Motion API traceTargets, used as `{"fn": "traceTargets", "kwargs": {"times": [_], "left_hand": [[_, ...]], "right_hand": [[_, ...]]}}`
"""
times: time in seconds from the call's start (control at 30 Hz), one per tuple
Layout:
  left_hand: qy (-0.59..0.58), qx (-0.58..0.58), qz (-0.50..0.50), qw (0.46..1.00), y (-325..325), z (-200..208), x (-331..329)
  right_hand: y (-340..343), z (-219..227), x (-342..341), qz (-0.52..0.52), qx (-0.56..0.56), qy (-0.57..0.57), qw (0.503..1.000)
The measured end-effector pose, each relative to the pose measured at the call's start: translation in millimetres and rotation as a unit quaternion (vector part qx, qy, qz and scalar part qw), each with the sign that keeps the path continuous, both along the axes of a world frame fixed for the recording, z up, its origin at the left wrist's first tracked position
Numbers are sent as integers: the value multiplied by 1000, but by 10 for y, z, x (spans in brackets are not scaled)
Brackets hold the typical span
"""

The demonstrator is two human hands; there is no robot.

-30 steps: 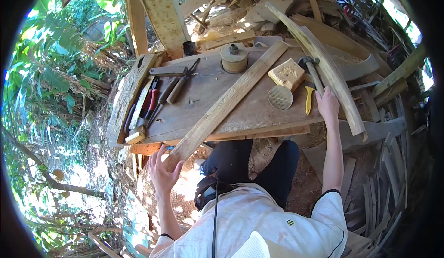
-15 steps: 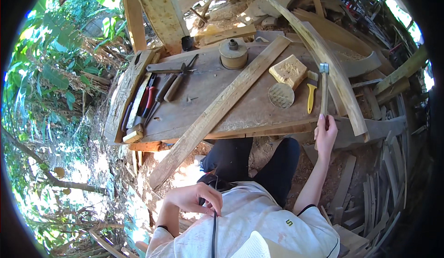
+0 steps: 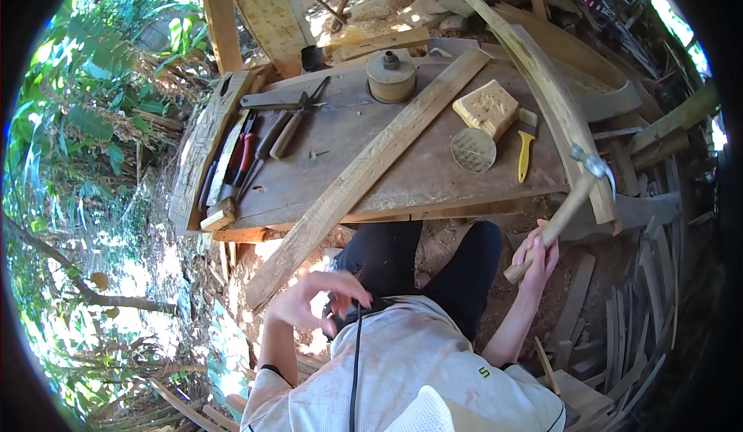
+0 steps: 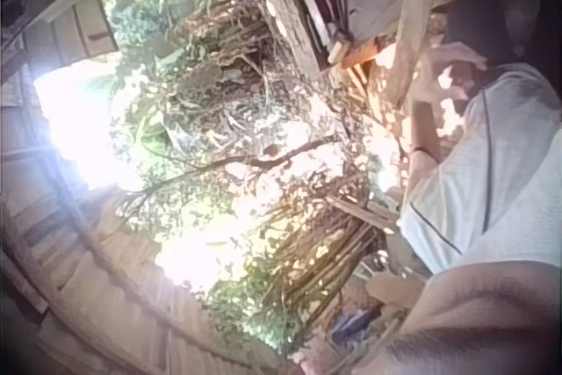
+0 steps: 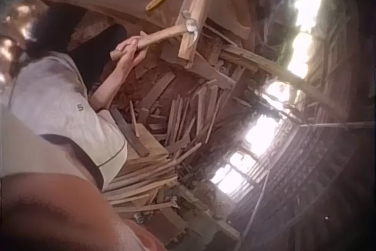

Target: The person smooths a long wooden plank using a sanding block, then brushes the surface with a yellow-handled brush. Finally, they use a hammer and a chisel to work on the wood.

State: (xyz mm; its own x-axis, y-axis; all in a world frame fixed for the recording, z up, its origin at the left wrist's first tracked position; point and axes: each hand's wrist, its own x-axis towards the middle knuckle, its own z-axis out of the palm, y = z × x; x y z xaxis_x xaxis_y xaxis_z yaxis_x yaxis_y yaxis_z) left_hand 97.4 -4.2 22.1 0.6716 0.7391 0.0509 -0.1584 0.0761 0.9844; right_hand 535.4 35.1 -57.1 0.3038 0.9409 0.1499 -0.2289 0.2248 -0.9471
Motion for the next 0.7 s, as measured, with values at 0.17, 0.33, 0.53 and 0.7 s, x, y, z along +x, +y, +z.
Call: {"fn": "traceTargets", "kwargs": {"times": [0.17, 0.33, 0.53, 0.7], "left_hand": [[370, 116, 417, 822, 441, -97, -298], [561, 311, 467, 609, 1167, -318, -782], [618, 339, 443, 554, 1696, -589, -816], [595, 358, 469, 545, 1882, -783, -799]], "right_hand": [[32, 236, 65, 40, -85, 134, 987], [-160, 36, -32, 10, -91, -38, 995], [-307, -36, -157, 38, -85, -107, 990], [-394, -110, -214, 49, -109, -42, 992]]}}
